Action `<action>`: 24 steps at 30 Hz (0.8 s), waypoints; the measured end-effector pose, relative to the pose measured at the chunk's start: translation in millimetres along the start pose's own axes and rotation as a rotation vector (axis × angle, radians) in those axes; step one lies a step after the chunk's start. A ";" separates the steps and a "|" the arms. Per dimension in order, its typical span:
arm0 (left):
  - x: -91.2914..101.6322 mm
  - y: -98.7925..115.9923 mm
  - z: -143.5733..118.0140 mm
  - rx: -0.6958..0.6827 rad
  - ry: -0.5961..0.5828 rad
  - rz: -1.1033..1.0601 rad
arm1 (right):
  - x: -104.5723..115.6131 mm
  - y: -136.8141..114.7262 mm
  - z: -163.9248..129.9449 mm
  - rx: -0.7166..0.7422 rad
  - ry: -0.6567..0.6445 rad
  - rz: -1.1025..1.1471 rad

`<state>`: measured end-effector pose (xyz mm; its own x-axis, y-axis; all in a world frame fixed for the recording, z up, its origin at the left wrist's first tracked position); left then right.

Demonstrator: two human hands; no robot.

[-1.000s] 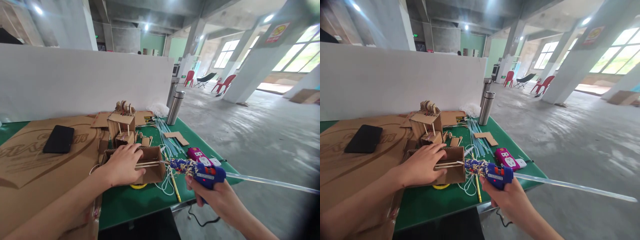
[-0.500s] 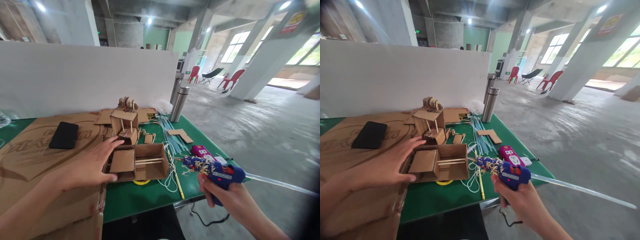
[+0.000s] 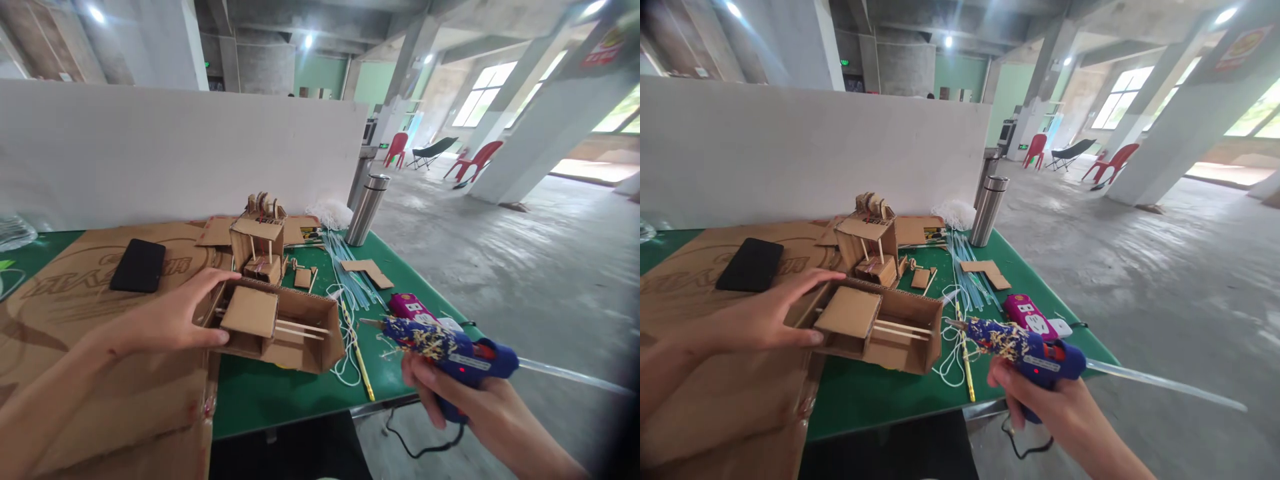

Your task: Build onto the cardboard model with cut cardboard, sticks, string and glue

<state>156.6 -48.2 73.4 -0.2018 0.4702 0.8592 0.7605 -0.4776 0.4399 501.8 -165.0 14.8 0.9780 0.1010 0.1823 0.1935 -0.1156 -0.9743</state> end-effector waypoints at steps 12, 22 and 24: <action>88.7 67.0 -2.1 0.035 0.061 0.235 | -14.2 26.9 -1.0 -0.144 -0.002 -0.249; 70.4 90.1 29.6 -0.005 -0.047 0.286 | -94.2 16.2 41.6 0.019 -0.311 -0.253; 68.9 94.8 30.1 -0.002 -0.045 0.294 | -106.8 9.9 48.1 0.070 -0.331 -0.240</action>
Point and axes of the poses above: each hand's wrist, its own z-axis towards the middle knuckle, its own x-axis out of the back of the hand, y = z × x, the point moved 6 cm from there along z, towards the middle knuckle, and after that the axes turned 13 degrees about -y, right-handed, at the moved point
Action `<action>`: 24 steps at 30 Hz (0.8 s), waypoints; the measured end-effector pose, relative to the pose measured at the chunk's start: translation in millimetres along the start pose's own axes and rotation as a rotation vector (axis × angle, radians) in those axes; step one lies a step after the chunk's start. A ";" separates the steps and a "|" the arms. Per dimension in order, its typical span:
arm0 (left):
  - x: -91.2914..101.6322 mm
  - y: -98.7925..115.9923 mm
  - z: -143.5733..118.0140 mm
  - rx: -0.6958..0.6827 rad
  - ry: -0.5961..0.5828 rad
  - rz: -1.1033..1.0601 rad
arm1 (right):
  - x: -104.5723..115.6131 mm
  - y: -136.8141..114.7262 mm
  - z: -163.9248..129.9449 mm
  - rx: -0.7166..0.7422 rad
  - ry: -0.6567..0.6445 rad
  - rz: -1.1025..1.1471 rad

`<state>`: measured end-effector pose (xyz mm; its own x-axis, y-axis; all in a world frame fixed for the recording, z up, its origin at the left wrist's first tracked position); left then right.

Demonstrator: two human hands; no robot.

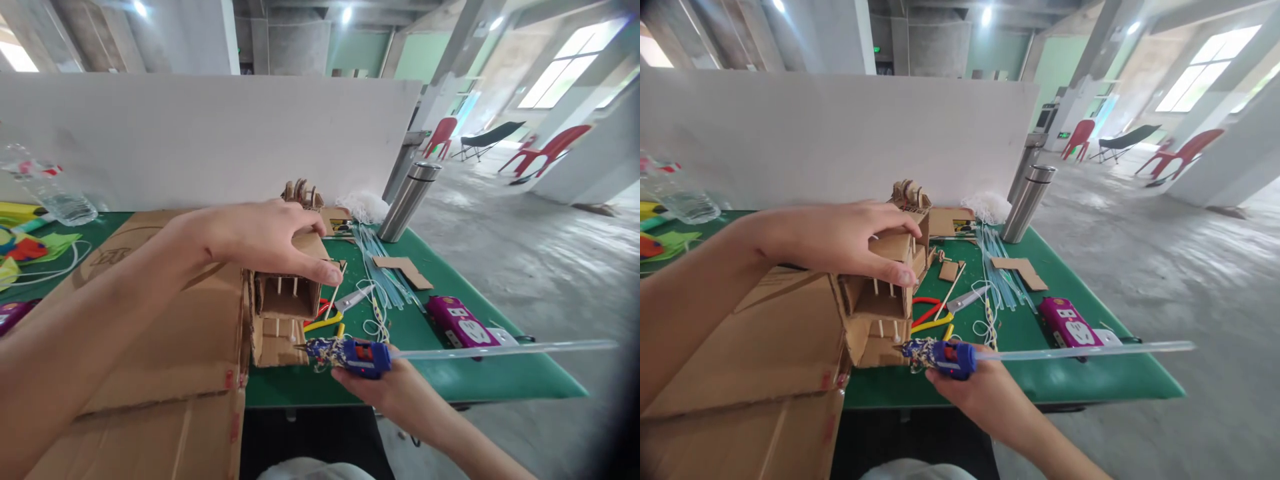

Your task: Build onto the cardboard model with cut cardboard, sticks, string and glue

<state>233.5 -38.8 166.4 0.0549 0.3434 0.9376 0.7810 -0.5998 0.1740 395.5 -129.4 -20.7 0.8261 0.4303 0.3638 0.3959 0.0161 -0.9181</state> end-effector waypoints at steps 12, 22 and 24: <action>-6.5 5.4 -6.7 -0.016 0.062 0.008 | -9.0 2.4 24.0 0.025 0.015 -0.235; -8.7 5.3 -8.0 -0.048 0.088 -0.033 | -28.2 -19.9 27.4 0.106 -0.205 -1.119; -8.4 5.2 -7.9 -0.047 0.088 -0.034 | -28.3 -17.6 27.5 0.116 -0.227 -1.189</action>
Point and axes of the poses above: each hand's wrist, its own z-axis towards the middle knuckle, its own x-axis out of the back of the hand, y = z × x, the point moved 6 cm from there along z, towards the middle knuckle, and after that the axes turned 13 degrees about -y, right-handed, at the moved point
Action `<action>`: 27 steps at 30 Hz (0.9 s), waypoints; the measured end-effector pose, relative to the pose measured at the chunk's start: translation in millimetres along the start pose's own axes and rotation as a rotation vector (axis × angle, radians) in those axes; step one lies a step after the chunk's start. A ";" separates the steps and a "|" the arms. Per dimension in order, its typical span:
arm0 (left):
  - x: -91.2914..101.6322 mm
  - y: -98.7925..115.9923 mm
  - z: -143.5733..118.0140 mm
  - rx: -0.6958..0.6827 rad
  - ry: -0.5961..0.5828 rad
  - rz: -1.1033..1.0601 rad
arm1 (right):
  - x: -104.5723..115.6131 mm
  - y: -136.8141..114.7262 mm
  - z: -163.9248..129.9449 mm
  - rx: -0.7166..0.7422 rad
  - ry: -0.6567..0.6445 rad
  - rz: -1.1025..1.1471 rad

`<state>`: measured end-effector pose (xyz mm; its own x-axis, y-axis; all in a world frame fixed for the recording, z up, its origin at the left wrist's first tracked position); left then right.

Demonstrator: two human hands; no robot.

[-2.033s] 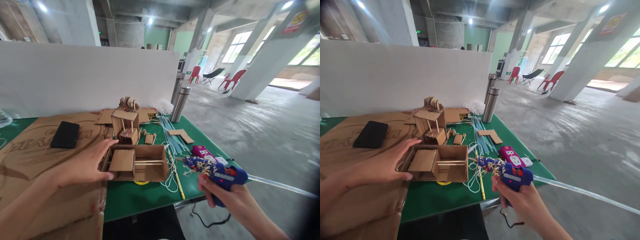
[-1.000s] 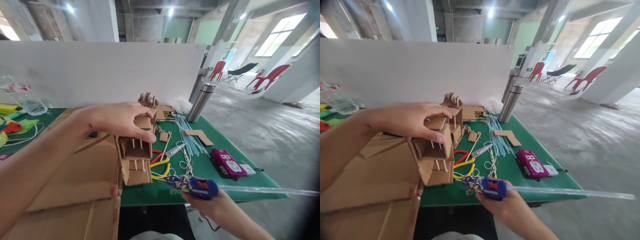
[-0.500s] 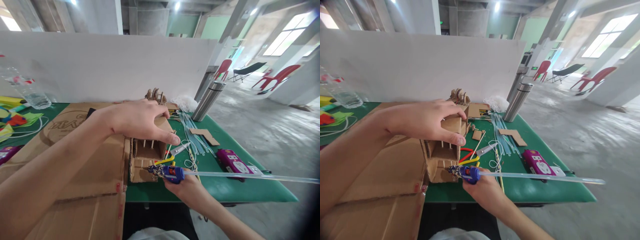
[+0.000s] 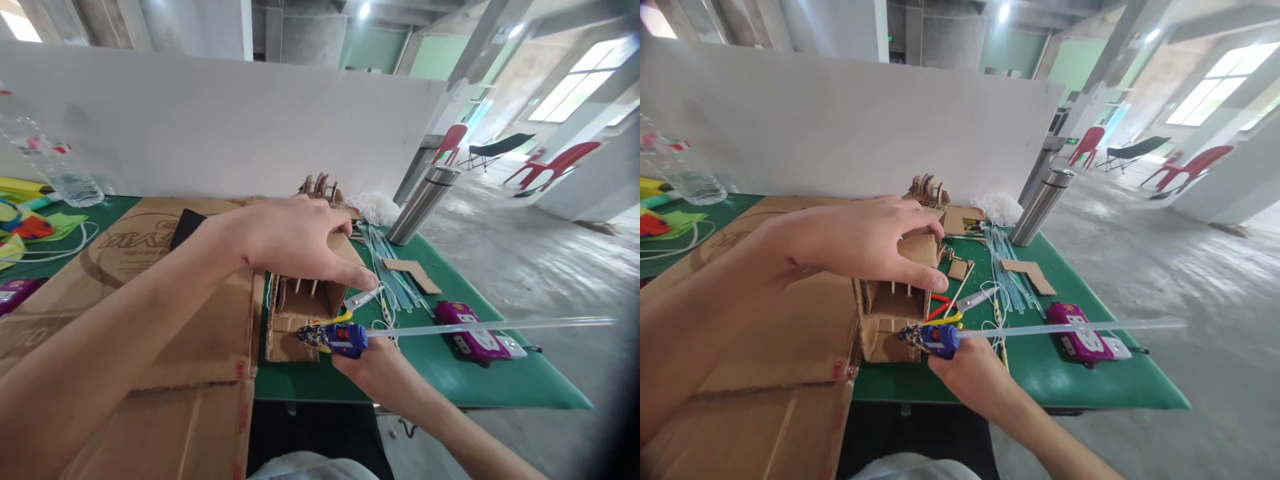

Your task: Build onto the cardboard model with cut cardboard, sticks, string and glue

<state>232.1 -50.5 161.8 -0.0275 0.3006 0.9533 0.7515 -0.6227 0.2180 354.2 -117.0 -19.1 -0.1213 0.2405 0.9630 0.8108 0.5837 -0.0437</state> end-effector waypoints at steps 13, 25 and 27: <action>-0.9 -2.6 -1.1 0.004 0.018 -0.001 | 6.2 3.2 -0.8 0.023 0.028 0.128; 1.7 -0.1 -6.7 -0.021 -0.026 0.007 | 6.4 -6.8 -2.4 0.190 0.179 -0.181; 1.5 -0.7 -6.5 -0.025 -0.021 0.012 | 5.7 -6.9 -2.4 0.192 0.169 -0.188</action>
Point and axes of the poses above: each hand's wrist, its own z-axis towards the middle knuckle, its own x-axis out of the back of the hand, y = z × x, the point moved 6 cm from there along z, towards the middle knuckle, and after that the axes turned 13 degrees about -y, right-handed, at the moved point
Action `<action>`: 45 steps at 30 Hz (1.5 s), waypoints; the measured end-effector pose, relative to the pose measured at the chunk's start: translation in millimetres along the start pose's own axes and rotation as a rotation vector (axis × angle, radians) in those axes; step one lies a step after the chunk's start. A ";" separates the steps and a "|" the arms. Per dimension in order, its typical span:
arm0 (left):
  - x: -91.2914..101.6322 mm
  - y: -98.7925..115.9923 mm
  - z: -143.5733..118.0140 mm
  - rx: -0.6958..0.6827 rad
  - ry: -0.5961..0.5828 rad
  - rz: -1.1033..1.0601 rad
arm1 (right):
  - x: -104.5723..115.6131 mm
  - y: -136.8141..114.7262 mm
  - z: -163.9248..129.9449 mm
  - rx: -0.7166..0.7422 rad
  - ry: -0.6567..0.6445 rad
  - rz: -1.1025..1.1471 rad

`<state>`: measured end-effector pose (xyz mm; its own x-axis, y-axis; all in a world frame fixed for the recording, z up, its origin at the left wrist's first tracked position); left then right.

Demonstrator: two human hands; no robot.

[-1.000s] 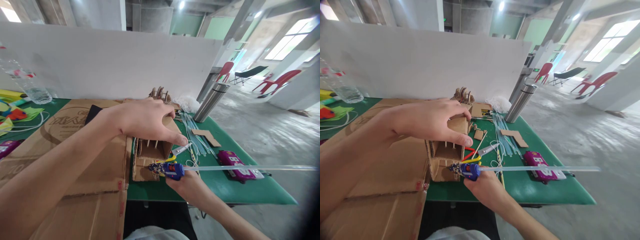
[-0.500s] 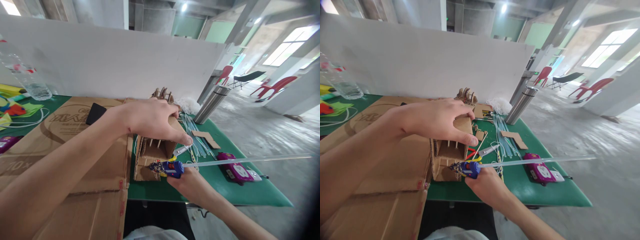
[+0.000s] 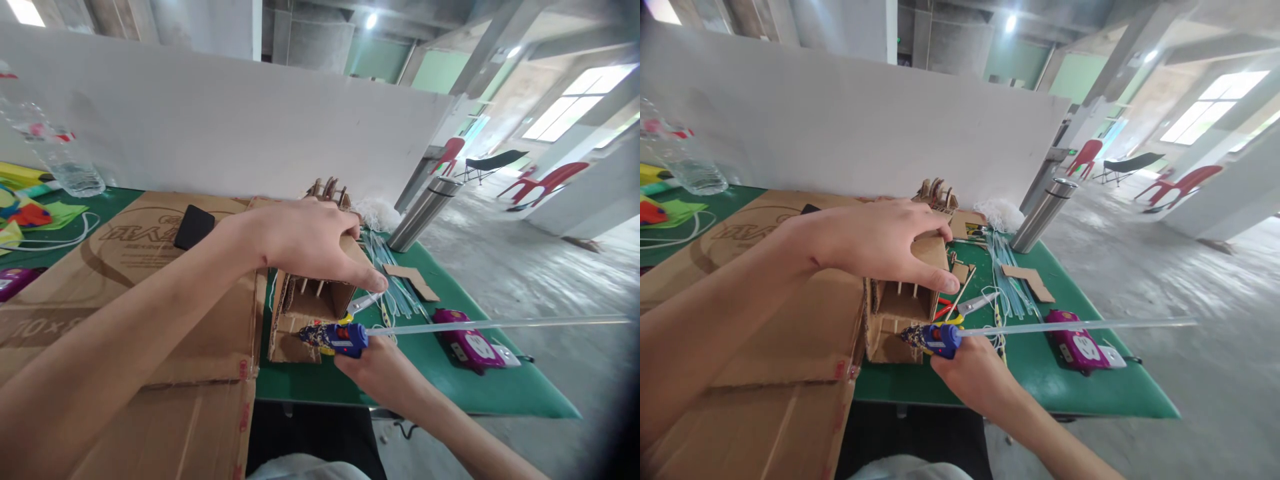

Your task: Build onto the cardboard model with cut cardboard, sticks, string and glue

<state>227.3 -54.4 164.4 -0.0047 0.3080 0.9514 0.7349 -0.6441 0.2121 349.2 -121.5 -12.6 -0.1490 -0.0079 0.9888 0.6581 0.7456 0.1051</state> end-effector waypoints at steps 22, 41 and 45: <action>-0.4 0.3 2.3 -0.015 0.012 0.009 | -5.1 3.2 2.9 -0.084 -0.140 0.042; 0.1 0.8 1.3 -0.008 0.003 0.013 | -1.5 4.3 2.4 -0.121 -0.123 0.151; 0.3 0.1 0.8 -0.003 -0.003 0.005 | 0.6 3.0 1.6 -0.095 -0.094 0.160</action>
<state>227.9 -53.8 164.5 0.0010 0.3065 0.9519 0.7330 -0.6477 0.2078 350.0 -118.3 -11.9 -0.1026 0.1712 0.9799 0.7450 0.6660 -0.0384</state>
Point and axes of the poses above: each hand's wrist, its own z-axis towards the middle knuckle, its own x-axis out of the back of the hand, y = z × x, the point moved 6 cm from there along z, towards the middle knuckle, and after that the axes turned 13 degrees about -y, right-handed, at the moved point
